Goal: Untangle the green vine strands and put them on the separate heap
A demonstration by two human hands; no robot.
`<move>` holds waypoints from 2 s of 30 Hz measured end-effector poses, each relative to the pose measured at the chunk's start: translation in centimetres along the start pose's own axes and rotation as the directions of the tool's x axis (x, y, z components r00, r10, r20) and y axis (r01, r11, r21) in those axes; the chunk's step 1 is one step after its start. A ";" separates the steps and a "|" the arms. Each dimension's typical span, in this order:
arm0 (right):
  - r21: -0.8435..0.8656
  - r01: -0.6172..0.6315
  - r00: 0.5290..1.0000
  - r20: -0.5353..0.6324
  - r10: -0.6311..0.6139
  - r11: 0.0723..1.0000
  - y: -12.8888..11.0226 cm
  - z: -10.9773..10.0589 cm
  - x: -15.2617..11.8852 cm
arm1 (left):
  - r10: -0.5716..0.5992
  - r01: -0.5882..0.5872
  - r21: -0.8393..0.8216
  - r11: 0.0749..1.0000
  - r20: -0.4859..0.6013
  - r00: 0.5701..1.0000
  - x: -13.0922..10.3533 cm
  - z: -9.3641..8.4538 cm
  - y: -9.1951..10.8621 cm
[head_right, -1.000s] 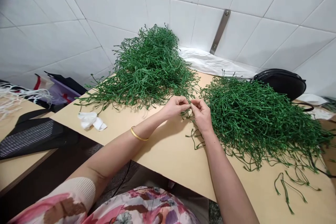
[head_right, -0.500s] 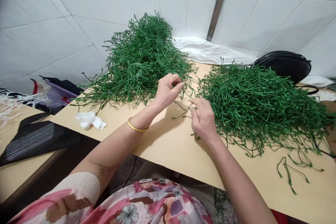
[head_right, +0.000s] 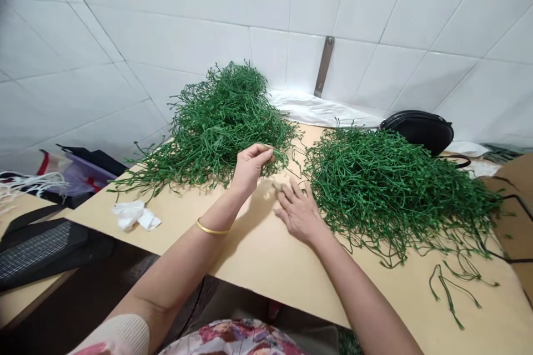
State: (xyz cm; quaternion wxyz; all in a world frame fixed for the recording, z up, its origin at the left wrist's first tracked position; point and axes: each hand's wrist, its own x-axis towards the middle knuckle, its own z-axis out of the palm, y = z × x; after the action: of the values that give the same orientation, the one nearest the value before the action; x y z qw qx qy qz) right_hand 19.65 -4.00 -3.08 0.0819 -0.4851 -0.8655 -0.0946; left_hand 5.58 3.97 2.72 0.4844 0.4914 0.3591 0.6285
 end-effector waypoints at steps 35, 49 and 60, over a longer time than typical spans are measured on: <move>0.965 -0.203 0.777 0.055 0.627 0.168 0.3 -0.8 2.0 | -0.406 0.444 -0.092 0.891 0.273 0.872 -3.3 1.3 -4.2; 0.802 -0.277 0.848 -0.055 0.528 0.529 1.0 -0.6 1.3 | -0.496 0.527 -0.089 0.845 0.235 0.836 -3.2 1.7 -4.7; 0.476 -0.216 0.779 -0.442 0.444 0.853 0.9 -0.1 1.7 | -0.378 0.379 0.002 0.925 0.093 0.921 -3.7 2.4 -4.1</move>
State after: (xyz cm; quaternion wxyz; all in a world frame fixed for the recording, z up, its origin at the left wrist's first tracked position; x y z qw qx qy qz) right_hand 19.55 -2.18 -2.49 0.4334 -0.5586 -0.7065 -0.0315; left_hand 9.10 1.46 -1.47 0.6165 0.4372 0.4194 0.5029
